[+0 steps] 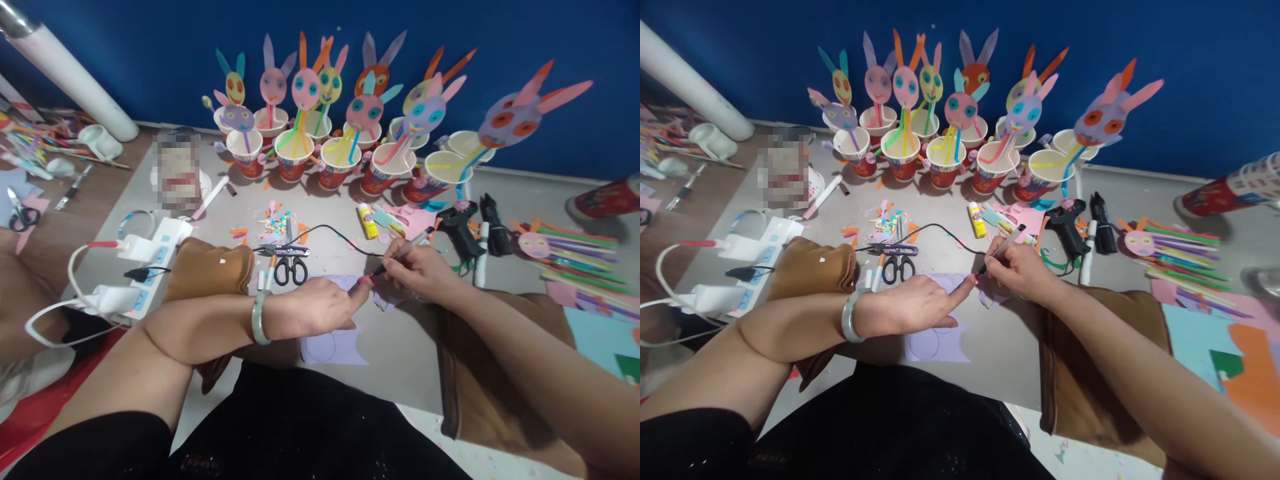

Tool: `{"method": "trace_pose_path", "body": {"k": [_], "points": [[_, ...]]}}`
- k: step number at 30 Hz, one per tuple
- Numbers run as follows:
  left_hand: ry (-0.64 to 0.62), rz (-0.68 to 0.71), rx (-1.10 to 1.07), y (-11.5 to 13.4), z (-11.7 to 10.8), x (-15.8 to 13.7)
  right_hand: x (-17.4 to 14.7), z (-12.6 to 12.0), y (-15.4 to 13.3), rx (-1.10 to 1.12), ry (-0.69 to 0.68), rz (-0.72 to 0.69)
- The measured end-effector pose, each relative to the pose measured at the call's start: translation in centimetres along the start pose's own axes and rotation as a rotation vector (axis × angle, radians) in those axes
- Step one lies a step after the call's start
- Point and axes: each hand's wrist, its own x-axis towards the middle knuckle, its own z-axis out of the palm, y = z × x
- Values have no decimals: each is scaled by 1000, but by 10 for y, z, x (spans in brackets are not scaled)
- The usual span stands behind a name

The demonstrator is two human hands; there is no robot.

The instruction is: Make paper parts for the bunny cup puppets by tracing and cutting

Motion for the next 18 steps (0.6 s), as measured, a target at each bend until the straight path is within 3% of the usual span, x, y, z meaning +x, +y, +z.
{"method": "trace_pose_path", "body": {"k": [5,8,13,18], "points": [[22,45,11,-5,2,-1,-14,2,-12,93,201,14],[52,64,12,-10,1,0,-24,12,-17,136,309,-56],[1,82,-24,-18,-11,-1,-31,30,-12,-59,179,-216],[-11,97,-26,-28,-17,-4,-31,38,-4,-284,199,-408]]}}
